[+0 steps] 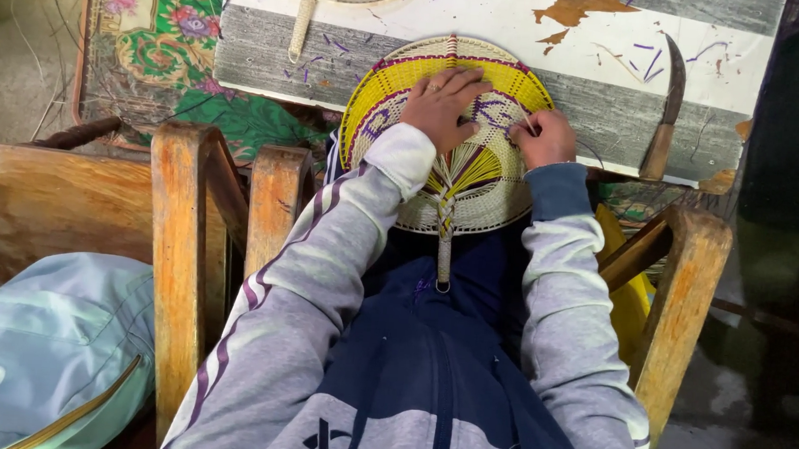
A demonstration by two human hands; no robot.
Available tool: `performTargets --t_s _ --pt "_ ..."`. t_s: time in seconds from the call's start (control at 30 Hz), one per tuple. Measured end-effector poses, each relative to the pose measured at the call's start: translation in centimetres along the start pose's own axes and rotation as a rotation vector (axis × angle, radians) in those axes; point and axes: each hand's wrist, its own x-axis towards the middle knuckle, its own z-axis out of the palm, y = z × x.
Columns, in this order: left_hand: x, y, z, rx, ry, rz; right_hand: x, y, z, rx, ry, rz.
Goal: A person is weaving a decorative straw fan by threading colored fibers through a circular frame.
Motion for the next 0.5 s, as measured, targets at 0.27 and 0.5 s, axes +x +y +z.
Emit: performTargets --t_s 0.27,0.5 --pt "3.4 3.4 -1.1 0.115 -0.065 -0.217 1.4 3.7 2.4 0.024 0.078 -0.108" --pt "4.2 3.8 -1.0 0.046 -0.031 -0.302 1.9 4.9 3.4 0.063 0.1 -0.163"
